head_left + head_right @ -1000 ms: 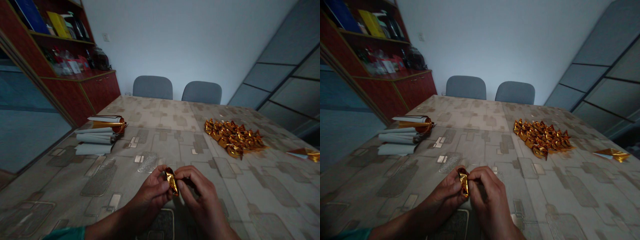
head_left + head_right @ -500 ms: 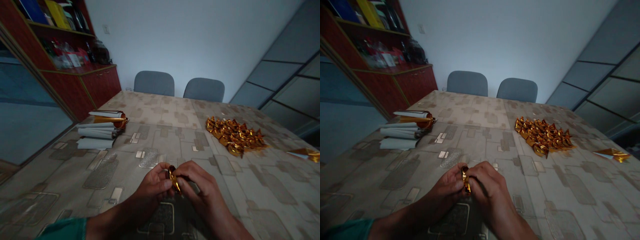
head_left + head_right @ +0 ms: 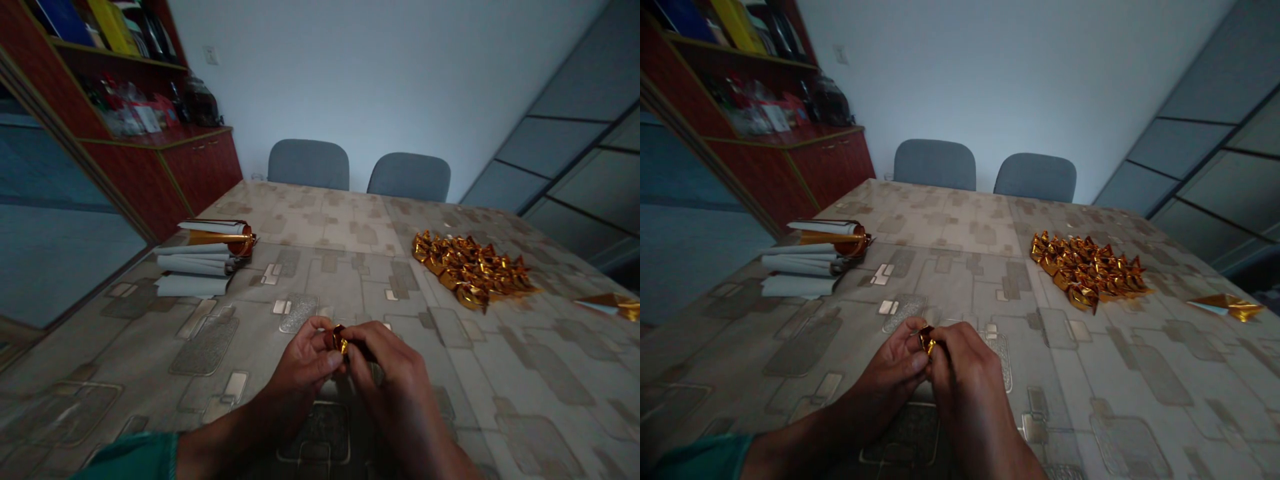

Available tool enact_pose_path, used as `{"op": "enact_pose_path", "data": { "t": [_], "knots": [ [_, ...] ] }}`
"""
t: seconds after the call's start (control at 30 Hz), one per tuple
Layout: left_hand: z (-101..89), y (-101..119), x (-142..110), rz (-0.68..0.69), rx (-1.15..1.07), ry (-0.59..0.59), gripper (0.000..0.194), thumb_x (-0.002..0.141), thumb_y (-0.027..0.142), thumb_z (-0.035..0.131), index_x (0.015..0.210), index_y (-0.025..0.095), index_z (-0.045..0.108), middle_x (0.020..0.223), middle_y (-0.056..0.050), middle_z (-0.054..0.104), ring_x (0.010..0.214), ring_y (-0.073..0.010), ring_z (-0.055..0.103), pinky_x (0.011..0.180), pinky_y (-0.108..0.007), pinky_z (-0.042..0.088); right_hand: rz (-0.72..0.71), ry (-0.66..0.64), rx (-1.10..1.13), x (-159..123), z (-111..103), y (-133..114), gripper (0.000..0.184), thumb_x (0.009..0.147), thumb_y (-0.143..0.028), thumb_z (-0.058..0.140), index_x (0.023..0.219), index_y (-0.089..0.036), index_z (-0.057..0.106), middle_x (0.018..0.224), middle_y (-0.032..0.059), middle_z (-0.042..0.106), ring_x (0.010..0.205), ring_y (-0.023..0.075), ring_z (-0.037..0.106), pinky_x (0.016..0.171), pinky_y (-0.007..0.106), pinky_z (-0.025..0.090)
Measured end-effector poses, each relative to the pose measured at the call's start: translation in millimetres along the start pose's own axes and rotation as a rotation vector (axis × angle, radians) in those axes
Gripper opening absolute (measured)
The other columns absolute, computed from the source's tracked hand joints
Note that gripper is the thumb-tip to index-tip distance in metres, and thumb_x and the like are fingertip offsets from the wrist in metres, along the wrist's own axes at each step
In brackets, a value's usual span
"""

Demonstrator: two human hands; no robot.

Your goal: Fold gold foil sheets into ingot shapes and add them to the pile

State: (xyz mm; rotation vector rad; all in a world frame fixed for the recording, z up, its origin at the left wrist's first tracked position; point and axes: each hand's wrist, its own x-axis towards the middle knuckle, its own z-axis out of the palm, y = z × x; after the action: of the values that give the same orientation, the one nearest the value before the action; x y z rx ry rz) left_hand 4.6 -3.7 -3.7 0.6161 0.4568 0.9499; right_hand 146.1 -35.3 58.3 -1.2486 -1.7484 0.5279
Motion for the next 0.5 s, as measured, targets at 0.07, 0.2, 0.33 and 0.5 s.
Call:
{"op": "enact_pose_path", "data": {
  "t": [0.07,0.2,0.33,0.5],
  "knots": [
    [-1.2,-1,0,0.008,0.001,-0.005,0.038,0.075,0.022,0.084,0.098,0.02,0.054,0.086,0.001,0.069,0.075,-0.0125,0.065,0.069,-0.023,0.046,-0.005,0.04,-0.021,0,3,0,0.022,0.087,-0.005,0.052,0.091,-0.019,0.068,0.082,0.0047,0.071,0.072,0.0176,0.068,0.066,0.028,0.055],
    [-1.2,0,1,0.021,0.032,-0.008,0.039,0.074,0.023,0.084,0.099,0.02,0.053,0.088,-0.001,0.071,0.078,-0.0154,0.067,0.072,-0.026,0.047,0.016,0.07,-0.057,2,5,0,0.018,0.084,-0.006,0.055,0.084,-0.019,0.068,0.078,0.0043,0.071,0.069,0.0175,0.068,0.063,0.028,0.054],
    [-2.1,-1,2,0.055,0.052,-0.009,0.041,0.073,0.023,0.085,0.099,0.021,0.054,0.088,-0.001,0.071,0.082,-0.017,0.068,0.077,-0.029,0.048,0.074,0.07,-0.077,3,7,6,0.016,0.083,-0.007,0.058,0.082,-0.02,0.068,0.076,0.0034,0.07,0.067,0.0174,0.068,0.061,0.028,0.053],
    [-6.8,-4,5,0.075,0.053,-0.009,0.039,0.072,0.022,0.086,0.097,0.021,0.056,0.088,-0.001,0.071,0.08,-0.0156,0.067,0.075,-0.027,0.048,0.119,0.044,-0.106,3,10,12,0.016,0.083,-0.008,0.056,0.078,-0.02,0.065,0.075,0.0029,0.067,0.065,0.0164,0.066,0.06,0.027,0.052]
  ]
}}
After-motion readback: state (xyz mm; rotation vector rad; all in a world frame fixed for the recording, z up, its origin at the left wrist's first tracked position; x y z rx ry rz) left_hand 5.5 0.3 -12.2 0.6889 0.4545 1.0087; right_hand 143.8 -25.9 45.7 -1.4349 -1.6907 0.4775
